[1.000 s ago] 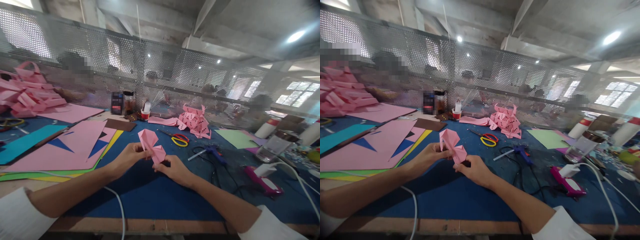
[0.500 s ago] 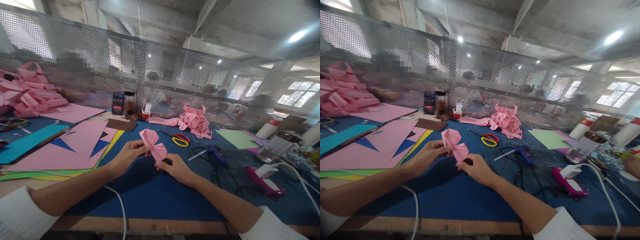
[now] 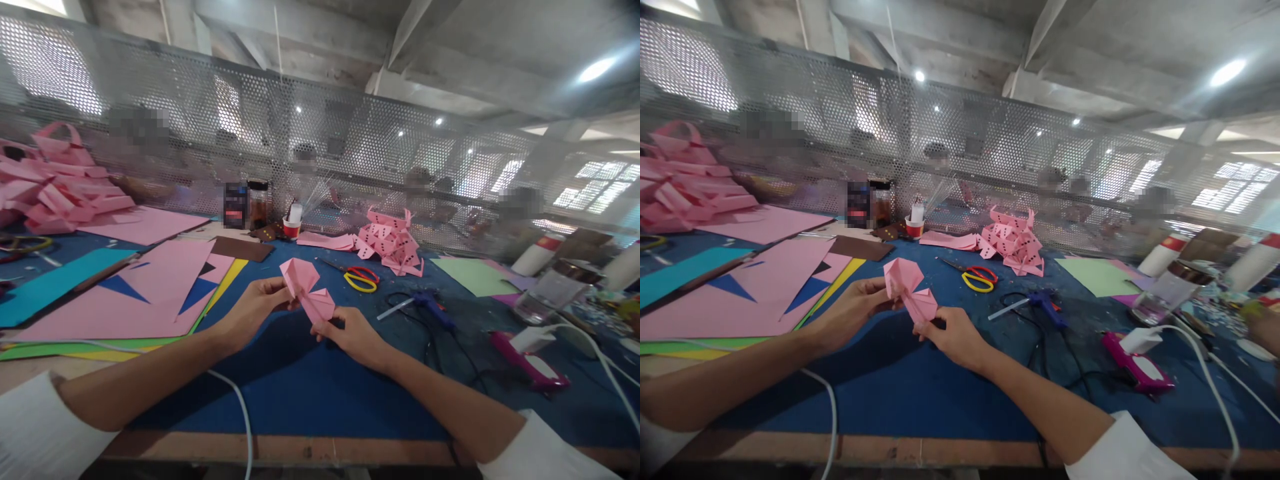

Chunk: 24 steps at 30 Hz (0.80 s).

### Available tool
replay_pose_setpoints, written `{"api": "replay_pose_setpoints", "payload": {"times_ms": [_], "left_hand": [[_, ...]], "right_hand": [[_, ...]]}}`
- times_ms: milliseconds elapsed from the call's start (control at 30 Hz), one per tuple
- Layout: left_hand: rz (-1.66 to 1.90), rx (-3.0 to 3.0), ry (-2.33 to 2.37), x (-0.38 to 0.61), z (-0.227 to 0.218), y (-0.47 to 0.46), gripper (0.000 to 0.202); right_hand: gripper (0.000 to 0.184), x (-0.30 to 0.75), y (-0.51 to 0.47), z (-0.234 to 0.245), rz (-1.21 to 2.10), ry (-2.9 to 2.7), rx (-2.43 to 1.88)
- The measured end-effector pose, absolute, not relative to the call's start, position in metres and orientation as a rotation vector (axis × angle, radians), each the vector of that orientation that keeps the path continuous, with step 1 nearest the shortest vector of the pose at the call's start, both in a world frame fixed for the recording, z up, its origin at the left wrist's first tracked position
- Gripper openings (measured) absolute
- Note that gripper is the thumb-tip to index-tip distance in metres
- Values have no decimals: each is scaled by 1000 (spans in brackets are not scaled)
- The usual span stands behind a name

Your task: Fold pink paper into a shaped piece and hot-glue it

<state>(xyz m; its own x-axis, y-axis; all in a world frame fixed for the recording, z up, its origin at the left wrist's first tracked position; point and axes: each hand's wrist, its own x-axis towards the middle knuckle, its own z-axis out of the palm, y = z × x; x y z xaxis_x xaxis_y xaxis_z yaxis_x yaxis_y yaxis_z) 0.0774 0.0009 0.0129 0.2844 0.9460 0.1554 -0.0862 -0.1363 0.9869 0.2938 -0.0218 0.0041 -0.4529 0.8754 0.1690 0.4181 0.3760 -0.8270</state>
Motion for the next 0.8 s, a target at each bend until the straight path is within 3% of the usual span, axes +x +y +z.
{"api": "replay_pose_setpoints", "payload": {"times_ms": [267,800], "left_hand": [[1150,1320,849,78,19,-2,21],[1134,1298,833,77,19,-2,28]], "right_hand": [[37,294,-21,1,1057,-2022,-1032],[37,296,-19,-1,966,-2008,-1070]]}}
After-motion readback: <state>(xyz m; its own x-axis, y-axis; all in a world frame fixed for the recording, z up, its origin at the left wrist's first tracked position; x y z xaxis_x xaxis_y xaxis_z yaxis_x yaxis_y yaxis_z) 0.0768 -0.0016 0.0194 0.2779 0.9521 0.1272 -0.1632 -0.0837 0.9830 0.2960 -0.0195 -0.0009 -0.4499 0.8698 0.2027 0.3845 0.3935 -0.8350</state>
